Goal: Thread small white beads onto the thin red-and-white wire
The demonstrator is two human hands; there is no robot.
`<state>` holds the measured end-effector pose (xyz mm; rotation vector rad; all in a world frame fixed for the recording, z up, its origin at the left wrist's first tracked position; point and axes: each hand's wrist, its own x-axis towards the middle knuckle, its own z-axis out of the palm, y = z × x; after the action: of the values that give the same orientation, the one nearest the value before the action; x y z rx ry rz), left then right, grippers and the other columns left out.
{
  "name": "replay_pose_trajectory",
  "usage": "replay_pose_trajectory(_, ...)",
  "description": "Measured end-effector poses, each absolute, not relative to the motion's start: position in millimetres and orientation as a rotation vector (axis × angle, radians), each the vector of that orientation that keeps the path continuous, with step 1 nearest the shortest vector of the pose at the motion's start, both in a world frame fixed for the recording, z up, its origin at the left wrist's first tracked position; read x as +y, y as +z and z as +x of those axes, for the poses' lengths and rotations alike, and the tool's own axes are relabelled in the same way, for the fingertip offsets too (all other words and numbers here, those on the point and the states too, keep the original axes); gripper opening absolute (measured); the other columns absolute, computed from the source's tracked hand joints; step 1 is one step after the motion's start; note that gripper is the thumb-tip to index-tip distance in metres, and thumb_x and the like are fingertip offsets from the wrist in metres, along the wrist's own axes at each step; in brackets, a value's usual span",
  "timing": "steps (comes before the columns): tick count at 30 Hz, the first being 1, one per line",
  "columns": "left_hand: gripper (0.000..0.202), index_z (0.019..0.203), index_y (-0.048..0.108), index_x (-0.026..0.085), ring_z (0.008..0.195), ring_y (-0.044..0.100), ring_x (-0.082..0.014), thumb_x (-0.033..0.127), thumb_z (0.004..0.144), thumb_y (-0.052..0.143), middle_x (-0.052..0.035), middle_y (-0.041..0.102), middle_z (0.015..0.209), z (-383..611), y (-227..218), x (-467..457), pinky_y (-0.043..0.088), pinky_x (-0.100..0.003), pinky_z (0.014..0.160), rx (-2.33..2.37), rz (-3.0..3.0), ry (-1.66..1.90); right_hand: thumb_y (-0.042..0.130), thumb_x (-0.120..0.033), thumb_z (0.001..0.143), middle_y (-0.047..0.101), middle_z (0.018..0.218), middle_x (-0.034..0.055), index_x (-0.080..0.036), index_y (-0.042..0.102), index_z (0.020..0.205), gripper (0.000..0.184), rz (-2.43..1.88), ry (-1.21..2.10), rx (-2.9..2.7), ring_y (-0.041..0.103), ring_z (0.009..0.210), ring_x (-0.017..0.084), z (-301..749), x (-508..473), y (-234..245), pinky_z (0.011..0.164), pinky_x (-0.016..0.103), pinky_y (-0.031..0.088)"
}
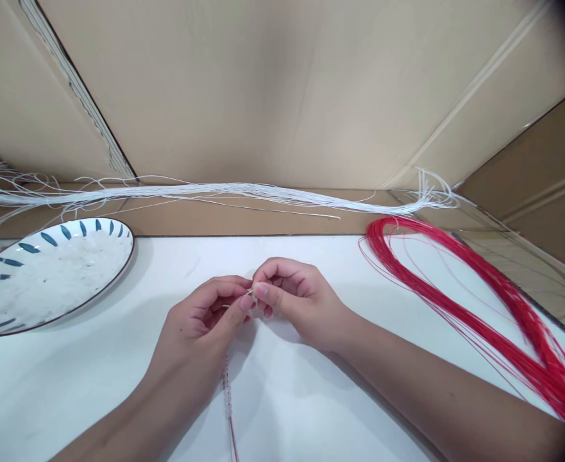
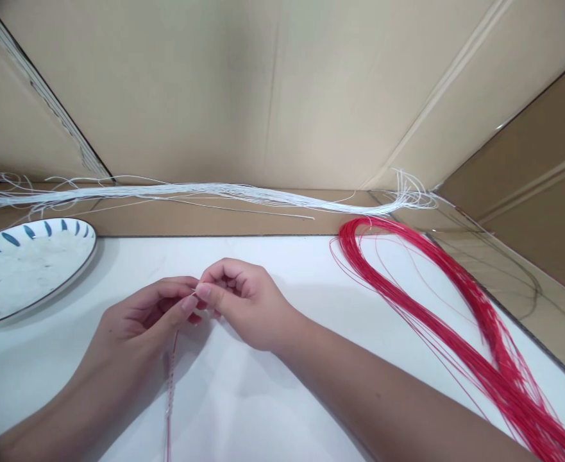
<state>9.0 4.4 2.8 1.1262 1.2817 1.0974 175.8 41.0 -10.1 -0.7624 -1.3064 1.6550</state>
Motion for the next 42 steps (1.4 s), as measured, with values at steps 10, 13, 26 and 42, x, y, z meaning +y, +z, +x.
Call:
replay_pose_trajectory(10,0.009,0.079,0.081,0.027,0.075,0.065,-0.0147,0.036,0.081,0.08,-0.0031,0.076,0.097,11.1,6.9,2.8,0.056,-0.026,0.072,1.315,1.108,1.148,0.081,-0.036,0.085,0.07,0.075,0.0021,-0.018,0.069,0.079,0.022,-0.741,1.586,-1.294,0.059,0.064,0.012,176.9,42.8,-13.1,0.061,0.028,0.05)
replay_pose_trajectory(13,0.008,0.077,0.081,0.028,0.076,0.064,-0.0132,0.034,0.082,0.079,-0.0017,0.075,0.099,10.5,6.9,3.1,0.054,-0.023,0.07,1.313,1.104,1.148,0.083,-0.036,0.083,0.07,0.076,0.0021,-0.018,0.069,0.077,0.023,-0.724,1.555,-1.305,0.059,0.064,0.012,176.4,42.8,-13.1,0.061,0.028,0.05)
replay_pose_trajectory(26,0.011,0.072,0.077,0.025,0.075,0.062,-0.014,0.033,0.08,0.078,-0.0021,0.072,0.095,12.4,8.8,1.6,0.052,-0.025,0.07,1.346,1.086,1.155,0.084,-0.043,0.081,0.069,0.073,0.0022,-0.018,0.069,0.079,0.029,-0.8,1.607,-1.342,0.061,0.066,0.014,177.1,41.5,-7.6,0.061,0.029,0.049)
replay_pose_trajectory(42,0.018,0.069,0.073,0.025,0.12,0.064,-0.0262,0.037,0.08,0.08,-0.0011,0.066,0.139,7.7,10.4,3.8,0.048,-0.037,0.1,1.367,1.046,1.12,0.067,-0.026,0.085,0.06,0.074,-0.0002,-0.018,0.067,0.079,0.01,-1.169,1.452,-1.7,0.051,0.066,0.013,202.3,64.8,-5.8,0.06,0.027,0.041)
